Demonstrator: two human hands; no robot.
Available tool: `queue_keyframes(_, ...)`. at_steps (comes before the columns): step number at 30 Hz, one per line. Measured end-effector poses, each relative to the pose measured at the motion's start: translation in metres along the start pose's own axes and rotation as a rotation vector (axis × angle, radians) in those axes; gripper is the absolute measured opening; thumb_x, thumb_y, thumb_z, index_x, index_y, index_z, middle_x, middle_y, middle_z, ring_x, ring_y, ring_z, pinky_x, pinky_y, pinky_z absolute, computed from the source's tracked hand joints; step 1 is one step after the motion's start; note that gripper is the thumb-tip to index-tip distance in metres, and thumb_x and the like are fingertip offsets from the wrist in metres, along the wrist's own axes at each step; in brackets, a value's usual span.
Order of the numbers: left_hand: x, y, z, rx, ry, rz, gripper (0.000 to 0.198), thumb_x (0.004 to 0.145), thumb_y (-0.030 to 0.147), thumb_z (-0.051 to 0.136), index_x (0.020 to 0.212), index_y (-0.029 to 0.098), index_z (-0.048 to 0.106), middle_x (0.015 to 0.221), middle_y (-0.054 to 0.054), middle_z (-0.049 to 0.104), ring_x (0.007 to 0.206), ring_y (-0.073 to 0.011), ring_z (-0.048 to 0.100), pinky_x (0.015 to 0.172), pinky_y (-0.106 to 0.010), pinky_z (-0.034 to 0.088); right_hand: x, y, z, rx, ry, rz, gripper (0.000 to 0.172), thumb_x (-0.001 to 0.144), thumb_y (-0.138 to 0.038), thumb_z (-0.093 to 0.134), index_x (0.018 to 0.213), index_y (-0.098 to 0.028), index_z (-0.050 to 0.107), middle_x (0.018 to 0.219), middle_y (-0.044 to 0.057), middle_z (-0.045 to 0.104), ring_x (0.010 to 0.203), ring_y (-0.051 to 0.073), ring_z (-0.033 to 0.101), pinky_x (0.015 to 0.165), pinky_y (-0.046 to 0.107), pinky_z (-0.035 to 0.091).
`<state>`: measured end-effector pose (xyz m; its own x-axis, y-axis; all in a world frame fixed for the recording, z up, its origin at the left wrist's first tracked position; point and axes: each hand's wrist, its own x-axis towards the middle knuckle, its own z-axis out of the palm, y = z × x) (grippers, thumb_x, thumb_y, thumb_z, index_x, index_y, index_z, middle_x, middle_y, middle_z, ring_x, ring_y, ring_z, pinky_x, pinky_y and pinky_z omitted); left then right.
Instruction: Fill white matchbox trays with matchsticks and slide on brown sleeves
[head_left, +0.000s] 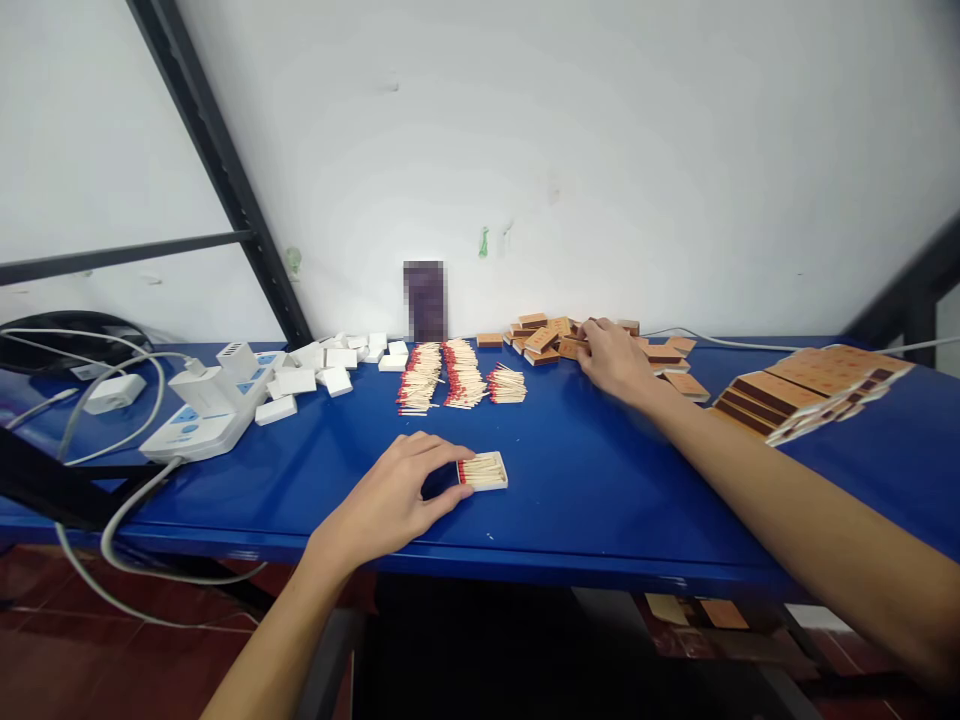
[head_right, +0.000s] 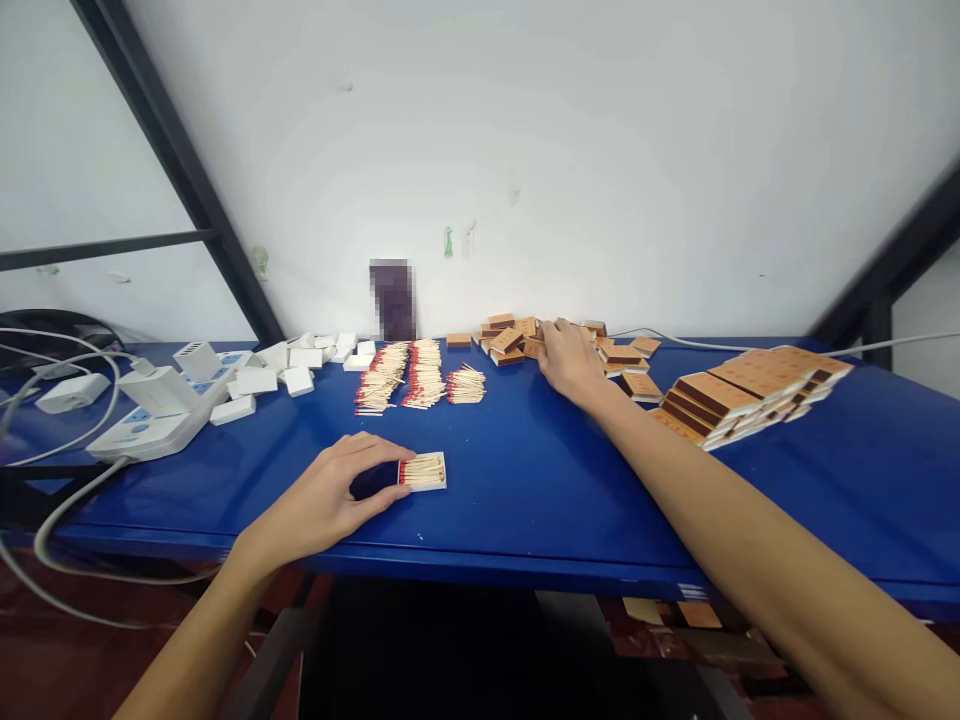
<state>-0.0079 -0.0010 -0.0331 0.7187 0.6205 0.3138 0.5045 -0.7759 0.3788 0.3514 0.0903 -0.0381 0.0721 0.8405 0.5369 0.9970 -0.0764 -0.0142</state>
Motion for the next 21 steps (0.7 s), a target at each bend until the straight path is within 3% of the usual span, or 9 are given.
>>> queue_keyframes(10,-0.001,0.004,-0.002,0.012,-0.023,-0.005,0.025,0.094,0.035,0.055,0.118,0.028,0.063,0.117,-0.001,0.066,0.109,-0.0190,0.059,0.101,-0.038,0.044,-0.005,0.002,0.002,-0.128,-0.024,-0.006,0.029,0.093,-0.025,0.045,0.110,-0.014,0.066,0.120,0.018,0.055,0.101,0.030,0.055,0.080,0.039,0.044)
queue_keyframes(16,0.000,0.006,-0.002,0.008,-0.015,0.009,0.026,0.095,0.037,0.054,0.118,0.026,0.063,0.116,-0.002,0.066,0.109,-0.0197,0.059,0.098,-0.036,0.045,-0.017,-0.008,-0.012,-0.111,-0.082,-0.075,0.025,0.091,-0.019,0.045,0.090,-0.017,0.069,0.097,0.013,0.067,0.092,0.028,0.059,0.077,0.038,0.043)
queue_keyframes(18,0.000,0.006,-0.003,0.007,-0.016,0.013,0.027,0.096,0.037,0.054,0.118,0.026,0.063,0.116,-0.003,0.066,0.110,-0.0203,0.058,0.098,-0.037,0.045,-0.018,-0.011,-0.014,-0.102,-0.089,-0.078,0.023,0.090,-0.018,0.046,0.094,-0.018,0.068,0.097,0.012,0.068,0.089,0.027,0.060,0.075,0.037,0.044)
queue_keyframes(21,-0.001,0.006,-0.003,-0.001,-0.014,0.003,0.027,0.096,0.038,0.054,0.118,0.026,0.063,0.117,-0.004,0.066,0.110,-0.0207,0.058,0.100,-0.039,0.044,-0.014,-0.016,-0.012,-0.088,-0.091,-0.094,0.026,0.091,-0.019,0.045,0.108,-0.017,0.064,0.112,0.014,0.065,0.101,0.028,0.058,0.080,0.037,0.045)
